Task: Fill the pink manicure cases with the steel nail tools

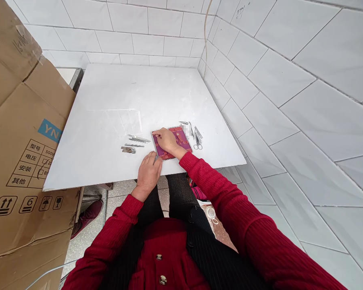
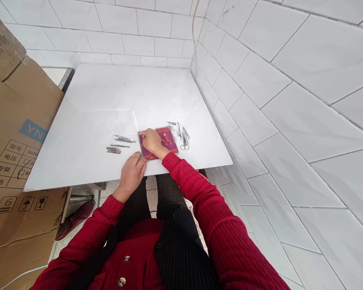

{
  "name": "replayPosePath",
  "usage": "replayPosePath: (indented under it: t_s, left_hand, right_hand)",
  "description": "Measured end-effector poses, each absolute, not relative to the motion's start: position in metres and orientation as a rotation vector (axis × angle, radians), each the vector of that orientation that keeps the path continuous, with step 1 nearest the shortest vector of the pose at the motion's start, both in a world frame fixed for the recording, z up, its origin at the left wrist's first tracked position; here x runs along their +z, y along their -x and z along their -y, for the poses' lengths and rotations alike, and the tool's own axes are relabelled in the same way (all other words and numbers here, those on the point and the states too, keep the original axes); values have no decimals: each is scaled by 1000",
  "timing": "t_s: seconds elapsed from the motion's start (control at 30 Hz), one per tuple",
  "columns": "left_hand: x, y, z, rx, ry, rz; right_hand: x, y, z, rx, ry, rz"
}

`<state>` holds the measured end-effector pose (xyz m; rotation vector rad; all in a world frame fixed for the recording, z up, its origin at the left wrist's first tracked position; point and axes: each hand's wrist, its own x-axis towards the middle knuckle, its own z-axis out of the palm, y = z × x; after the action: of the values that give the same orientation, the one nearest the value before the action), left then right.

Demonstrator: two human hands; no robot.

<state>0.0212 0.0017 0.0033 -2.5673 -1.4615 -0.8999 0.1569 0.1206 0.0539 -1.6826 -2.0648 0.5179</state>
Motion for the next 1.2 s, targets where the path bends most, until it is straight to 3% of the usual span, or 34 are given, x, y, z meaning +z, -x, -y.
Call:
replayPosePath:
  t_s: [1.2]
  left_hand:
    - [3, -21, 1, -895, 2564, 1475]
  right_hand:
    - [29, -159, -100, 416, 1573, 2064]
